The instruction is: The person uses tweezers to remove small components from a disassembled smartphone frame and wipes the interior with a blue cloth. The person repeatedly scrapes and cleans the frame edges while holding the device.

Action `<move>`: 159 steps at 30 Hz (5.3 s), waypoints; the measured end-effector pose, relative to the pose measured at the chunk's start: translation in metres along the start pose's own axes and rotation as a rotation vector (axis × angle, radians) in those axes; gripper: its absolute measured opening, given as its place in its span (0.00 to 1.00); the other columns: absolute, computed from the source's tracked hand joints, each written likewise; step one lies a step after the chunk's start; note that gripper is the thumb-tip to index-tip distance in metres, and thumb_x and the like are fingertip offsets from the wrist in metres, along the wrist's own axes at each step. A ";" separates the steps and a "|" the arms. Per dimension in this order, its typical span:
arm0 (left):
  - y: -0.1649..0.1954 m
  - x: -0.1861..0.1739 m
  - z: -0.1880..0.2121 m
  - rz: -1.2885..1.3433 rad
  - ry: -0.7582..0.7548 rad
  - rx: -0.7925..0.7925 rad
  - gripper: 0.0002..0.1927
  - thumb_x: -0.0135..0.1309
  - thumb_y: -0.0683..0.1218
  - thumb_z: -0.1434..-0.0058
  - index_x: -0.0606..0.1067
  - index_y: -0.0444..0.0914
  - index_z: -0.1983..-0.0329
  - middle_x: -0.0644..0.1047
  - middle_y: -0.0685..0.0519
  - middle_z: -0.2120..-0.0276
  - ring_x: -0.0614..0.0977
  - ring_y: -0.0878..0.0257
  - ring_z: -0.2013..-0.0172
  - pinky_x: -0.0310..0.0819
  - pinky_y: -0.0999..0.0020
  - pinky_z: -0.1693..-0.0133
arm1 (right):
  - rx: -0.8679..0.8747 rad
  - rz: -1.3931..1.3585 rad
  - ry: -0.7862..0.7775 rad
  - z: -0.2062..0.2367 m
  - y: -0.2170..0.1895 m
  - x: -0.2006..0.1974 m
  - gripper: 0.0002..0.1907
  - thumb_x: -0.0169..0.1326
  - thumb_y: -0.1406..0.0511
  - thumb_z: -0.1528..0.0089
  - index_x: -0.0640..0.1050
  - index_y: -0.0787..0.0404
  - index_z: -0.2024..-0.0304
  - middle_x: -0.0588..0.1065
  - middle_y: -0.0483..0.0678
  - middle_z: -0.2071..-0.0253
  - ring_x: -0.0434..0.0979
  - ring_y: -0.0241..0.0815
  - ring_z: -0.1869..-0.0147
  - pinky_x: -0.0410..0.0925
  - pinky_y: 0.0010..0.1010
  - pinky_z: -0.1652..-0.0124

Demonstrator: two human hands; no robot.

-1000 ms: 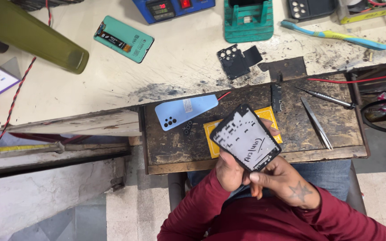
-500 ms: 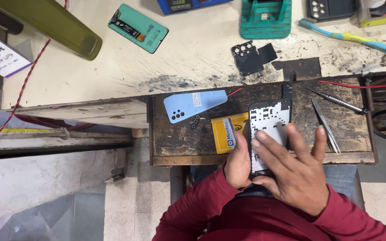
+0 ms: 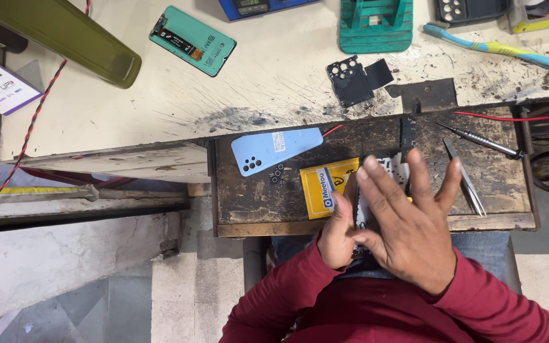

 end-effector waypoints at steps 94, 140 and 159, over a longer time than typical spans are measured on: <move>0.049 -0.032 -0.097 0.227 -0.115 0.205 0.49 0.27 0.75 0.34 0.55 0.35 0.24 0.67 0.46 0.31 0.73 0.55 0.33 0.66 0.56 0.32 | -0.046 -0.278 0.232 -0.043 0.020 0.009 0.22 0.44 0.53 0.30 0.79 0.51 0.39 0.54 0.61 0.23 0.43 0.67 0.17 0.35 0.61 0.25; 0.060 -0.018 -0.093 0.440 -0.254 0.181 0.42 0.31 0.72 0.21 0.56 0.33 0.25 0.66 0.40 0.35 0.75 0.55 0.43 0.77 0.56 0.41 | 0.016 -0.009 0.191 0.001 0.029 0.002 0.12 0.66 0.63 0.40 0.86 0.44 0.54 0.57 0.57 0.26 0.46 0.59 0.17 0.38 0.60 0.22; 0.065 -0.016 -0.091 0.402 -0.234 0.196 0.41 0.33 0.72 0.21 0.58 0.33 0.26 0.67 0.40 0.36 0.75 0.55 0.43 0.77 0.56 0.41 | 0.397 0.279 0.041 0.020 0.100 -0.045 0.09 0.68 0.65 0.35 0.80 0.62 0.60 0.75 0.49 0.67 0.76 0.48 0.66 0.68 0.36 0.65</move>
Point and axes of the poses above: each hand's wrist, its own z-axis away from the middle knuckle, its own x-axis out of the palm, y = z × x, the point moved 10 cm from there along -z, towards the middle knuckle
